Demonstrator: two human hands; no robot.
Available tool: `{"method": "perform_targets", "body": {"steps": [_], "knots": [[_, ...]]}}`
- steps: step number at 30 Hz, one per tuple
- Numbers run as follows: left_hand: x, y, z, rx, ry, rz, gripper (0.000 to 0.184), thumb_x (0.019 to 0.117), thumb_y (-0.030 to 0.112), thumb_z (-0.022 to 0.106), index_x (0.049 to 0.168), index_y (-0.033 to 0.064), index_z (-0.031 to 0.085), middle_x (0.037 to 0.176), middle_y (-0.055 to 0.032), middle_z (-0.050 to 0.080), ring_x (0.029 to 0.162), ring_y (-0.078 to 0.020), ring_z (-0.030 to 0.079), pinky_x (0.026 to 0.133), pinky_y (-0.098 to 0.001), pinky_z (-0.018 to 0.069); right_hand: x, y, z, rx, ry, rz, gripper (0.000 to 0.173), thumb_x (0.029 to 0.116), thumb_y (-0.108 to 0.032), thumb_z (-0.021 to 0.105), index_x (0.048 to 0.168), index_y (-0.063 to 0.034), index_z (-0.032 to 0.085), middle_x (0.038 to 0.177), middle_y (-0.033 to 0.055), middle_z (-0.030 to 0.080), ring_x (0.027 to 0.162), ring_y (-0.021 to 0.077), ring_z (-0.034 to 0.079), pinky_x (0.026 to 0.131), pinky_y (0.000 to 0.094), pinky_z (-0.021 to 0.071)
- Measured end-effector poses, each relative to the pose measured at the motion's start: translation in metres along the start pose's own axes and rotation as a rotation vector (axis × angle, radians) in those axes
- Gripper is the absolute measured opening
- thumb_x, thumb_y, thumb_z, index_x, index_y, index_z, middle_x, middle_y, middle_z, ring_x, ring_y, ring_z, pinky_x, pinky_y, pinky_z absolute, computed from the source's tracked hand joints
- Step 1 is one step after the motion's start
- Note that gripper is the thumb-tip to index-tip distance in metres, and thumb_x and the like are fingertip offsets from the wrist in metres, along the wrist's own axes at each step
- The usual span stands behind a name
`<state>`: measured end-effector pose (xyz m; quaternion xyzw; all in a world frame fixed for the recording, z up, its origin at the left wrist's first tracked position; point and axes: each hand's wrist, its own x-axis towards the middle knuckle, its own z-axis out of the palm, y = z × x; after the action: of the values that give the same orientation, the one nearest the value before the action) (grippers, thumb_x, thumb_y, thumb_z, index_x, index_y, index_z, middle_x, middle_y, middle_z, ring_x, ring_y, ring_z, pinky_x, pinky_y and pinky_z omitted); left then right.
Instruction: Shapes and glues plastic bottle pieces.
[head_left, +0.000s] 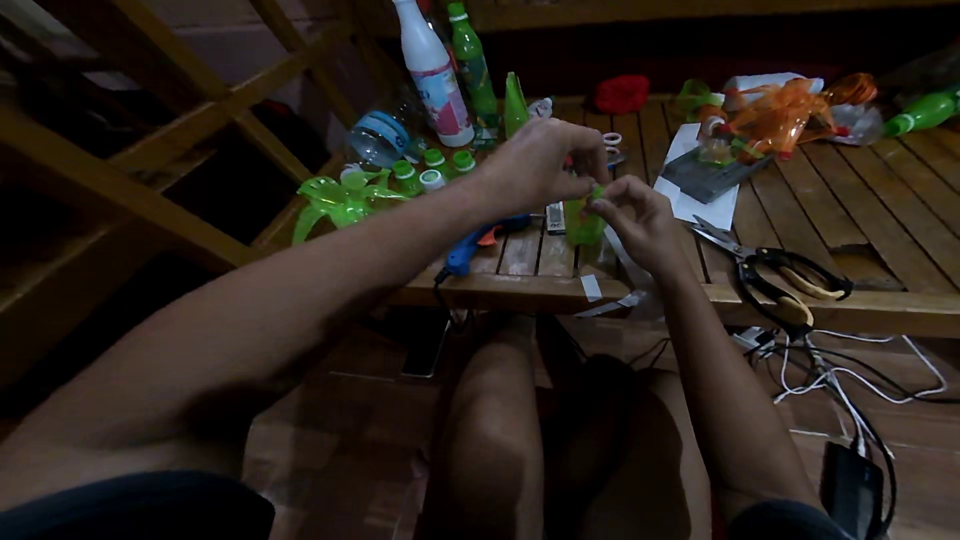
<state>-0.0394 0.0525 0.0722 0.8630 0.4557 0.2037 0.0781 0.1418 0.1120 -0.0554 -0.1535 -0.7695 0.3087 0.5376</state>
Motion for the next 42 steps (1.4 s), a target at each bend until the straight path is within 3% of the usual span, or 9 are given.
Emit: {"method": "perform_targets", "body": {"steps": [8,14,21,25,31,36,42], "knots": [[-0.003,0.003,0.003,0.025,0.03,-0.044,0.012,0.0971,0.01,0.067,0.108,0.0061,0.071,0.102,-0.0038,0.072,0.08,-0.0064,0.064,0.076,-0.0253,0.0531,0.001,-0.001,0.001,-0.023,0.01,-0.005,0.013,0.0975,-0.011,0.064,0.101,0.0014,0.067,0.096,0.0027,0.067,0.093,0.0016,0.062,0.088,0.021,0.0512],[0.001,0.008,-0.001,-0.049,-0.023,-0.181,0.012,0.0984,0.011,0.068,0.108,0.006,0.071,0.101,-0.0042,0.071,0.081,-0.0077,0.067,0.079,-0.0271,0.0562,0.001,-0.001,0.001,-0.024,0.009,-0.001,0.012,0.0976,-0.01,0.064,0.101,0.0018,0.066,0.097,0.003,0.066,0.094,0.0013,0.061,0.089,0.0206,0.0509],[0.002,0.009,-0.001,-0.012,-0.036,-0.202,0.011,0.099,0.013,0.068,0.107,0.0083,0.073,0.097,-0.0038,0.072,0.079,-0.008,0.067,0.079,-0.0288,0.0557,0.0,0.0,0.001,-0.008,0.015,-0.006,0.012,0.0975,-0.01,0.065,0.101,0.0018,0.067,0.097,0.0034,0.067,0.095,0.002,0.062,0.09,0.0209,0.051],[-0.003,0.008,0.001,0.055,-0.031,-0.129,0.016,0.0989,0.012,0.067,0.112,0.0077,0.075,0.11,-0.0111,0.069,0.089,-0.0158,0.066,0.083,-0.0339,0.0542,0.0,-0.003,0.002,-0.014,0.032,-0.003,0.011,0.0974,-0.008,0.064,0.1,0.0023,0.066,0.095,0.0034,0.067,0.093,0.0015,0.062,0.089,0.0205,0.051],[-0.013,0.006,0.013,0.109,0.044,-0.011,0.022,0.0961,0.019,0.072,0.111,0.0024,0.074,0.103,-0.0134,0.061,0.085,-0.0175,0.059,0.076,-0.0297,0.0504,0.0,0.0,0.003,-0.055,0.055,-0.014,0.013,0.0967,-0.009,0.064,0.099,0.0035,0.067,0.096,0.0059,0.067,0.093,0.0033,0.061,0.088,0.0207,0.0508],[-0.013,-0.002,0.037,0.142,0.256,0.054,0.015,0.0967,0.01,0.068,0.1,-0.002,0.075,0.098,-0.0175,0.066,0.087,-0.025,0.066,0.081,-0.0354,0.0555,-0.001,-0.002,0.004,-0.116,0.073,-0.005,0.013,0.0973,-0.009,0.064,0.101,0.0036,0.068,0.096,0.0084,0.069,0.095,0.0083,0.063,0.091,0.0244,0.0505],[-0.007,0.006,0.047,0.277,0.295,0.043,0.018,0.0995,0.009,0.063,0.099,-0.0044,0.074,0.098,-0.0214,0.067,0.087,-0.0349,0.068,0.079,-0.0505,0.0536,0.0,0.0,0.005,-0.137,0.13,0.003,0.011,0.0962,-0.006,0.063,0.099,0.003,0.069,0.094,0.008,0.07,0.094,0.009,0.063,0.088,0.0252,0.0508]]}}
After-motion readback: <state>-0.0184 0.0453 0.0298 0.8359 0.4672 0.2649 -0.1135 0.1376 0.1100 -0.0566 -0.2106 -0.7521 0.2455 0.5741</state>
